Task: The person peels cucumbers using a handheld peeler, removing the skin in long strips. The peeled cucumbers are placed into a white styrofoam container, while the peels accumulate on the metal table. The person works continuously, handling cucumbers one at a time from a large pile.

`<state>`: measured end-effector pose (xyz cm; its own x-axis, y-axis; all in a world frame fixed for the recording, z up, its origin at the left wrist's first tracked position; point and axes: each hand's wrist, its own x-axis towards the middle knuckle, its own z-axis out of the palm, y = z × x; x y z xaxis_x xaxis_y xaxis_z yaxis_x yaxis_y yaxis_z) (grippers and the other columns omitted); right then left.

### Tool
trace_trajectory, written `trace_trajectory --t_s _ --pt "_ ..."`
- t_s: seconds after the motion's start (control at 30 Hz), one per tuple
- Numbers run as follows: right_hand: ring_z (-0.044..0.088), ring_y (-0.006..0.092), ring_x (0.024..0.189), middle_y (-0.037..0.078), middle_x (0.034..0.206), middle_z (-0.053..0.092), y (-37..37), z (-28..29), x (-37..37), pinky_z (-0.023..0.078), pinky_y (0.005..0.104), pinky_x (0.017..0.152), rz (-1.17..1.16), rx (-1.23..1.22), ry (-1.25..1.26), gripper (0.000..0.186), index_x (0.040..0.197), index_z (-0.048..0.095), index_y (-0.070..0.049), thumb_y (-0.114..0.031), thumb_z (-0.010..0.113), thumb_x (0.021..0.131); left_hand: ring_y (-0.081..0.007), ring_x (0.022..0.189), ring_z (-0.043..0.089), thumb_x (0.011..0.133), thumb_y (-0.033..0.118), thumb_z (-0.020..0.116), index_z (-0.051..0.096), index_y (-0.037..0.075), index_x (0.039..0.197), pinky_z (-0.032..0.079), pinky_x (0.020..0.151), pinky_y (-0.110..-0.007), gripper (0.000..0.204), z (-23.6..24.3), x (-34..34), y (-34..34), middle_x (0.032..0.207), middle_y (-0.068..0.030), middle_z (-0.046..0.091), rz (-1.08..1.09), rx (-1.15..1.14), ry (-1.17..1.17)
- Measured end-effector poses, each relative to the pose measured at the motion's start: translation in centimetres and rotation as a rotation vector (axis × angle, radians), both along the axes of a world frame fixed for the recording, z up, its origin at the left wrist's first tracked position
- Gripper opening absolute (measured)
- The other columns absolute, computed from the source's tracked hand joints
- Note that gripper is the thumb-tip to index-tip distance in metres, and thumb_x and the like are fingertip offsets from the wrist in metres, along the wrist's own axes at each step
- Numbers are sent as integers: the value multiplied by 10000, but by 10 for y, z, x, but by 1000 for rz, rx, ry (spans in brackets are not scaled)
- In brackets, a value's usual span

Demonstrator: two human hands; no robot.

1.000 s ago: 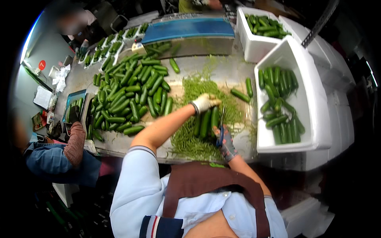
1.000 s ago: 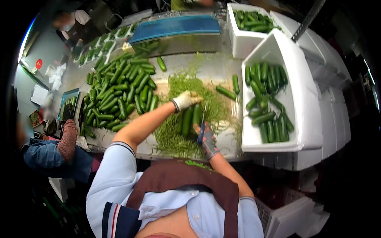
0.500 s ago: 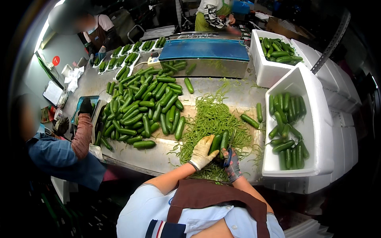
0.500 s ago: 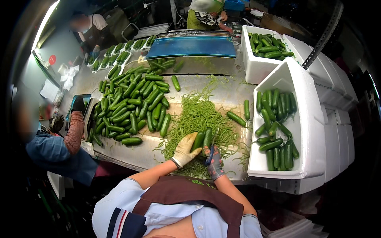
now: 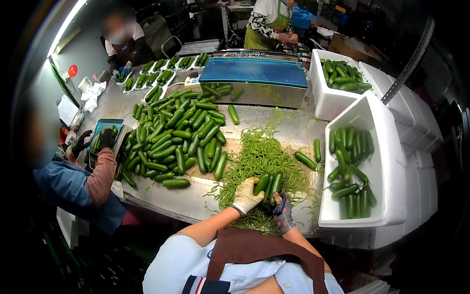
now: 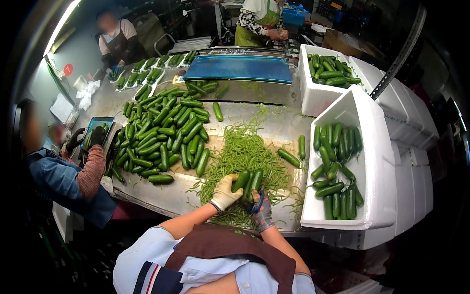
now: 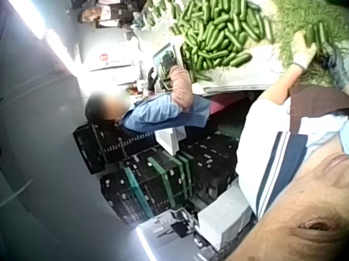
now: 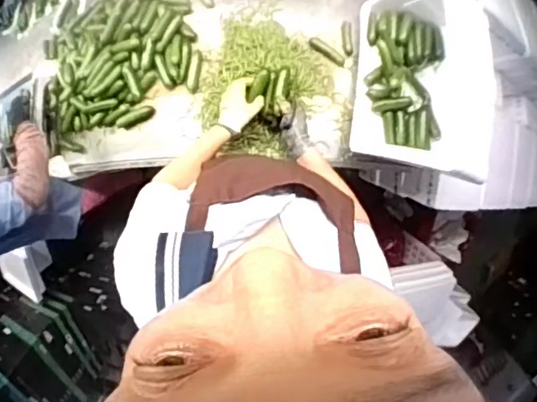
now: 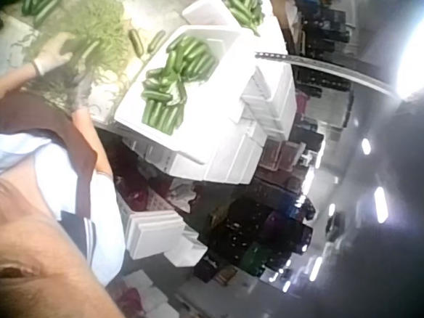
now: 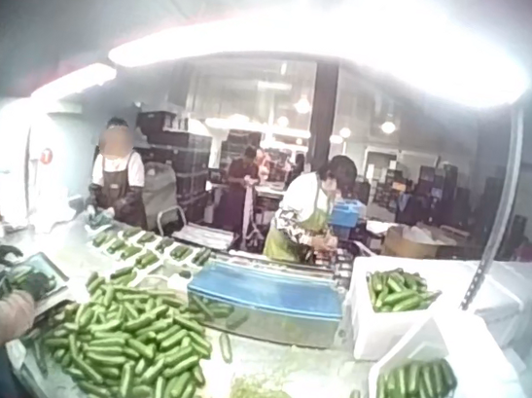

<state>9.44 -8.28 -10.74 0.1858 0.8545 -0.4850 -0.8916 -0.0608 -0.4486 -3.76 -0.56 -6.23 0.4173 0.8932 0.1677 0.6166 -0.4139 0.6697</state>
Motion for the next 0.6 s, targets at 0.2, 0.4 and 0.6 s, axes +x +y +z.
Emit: trace_trajectory --t_s 0.2,0.4,0.6 --pt "489 43 586 -70 716 508 -1 -14 0 404 219 458 -22 -106 -118 204 861 482 -89 -262 376 871 -183 769 541 704 115 606 403 3 1008 437 707 -270 382 -21 -8 2 869 -110 554 110 -413 -591" --pt "525 103 608 -19 725 520 -5 4 -6 460 263 506 -64 -23 -245 233 895 496 -90 -299 402 855 -128 719 554 773 58 570 396 22 1010 468 641 -242 297 1 -27 19 858 -86 571 103 -704 -1134" --pt "526 135 635 57 736 519 -12 -30 21 486 292 537 113 372 499 265 966 457 -58 -293 387 866 -141 724 565 805 153 552 389 34 1111 478 626 -253 367 34 -43 18 922 -86 563 14 -966 -1243"
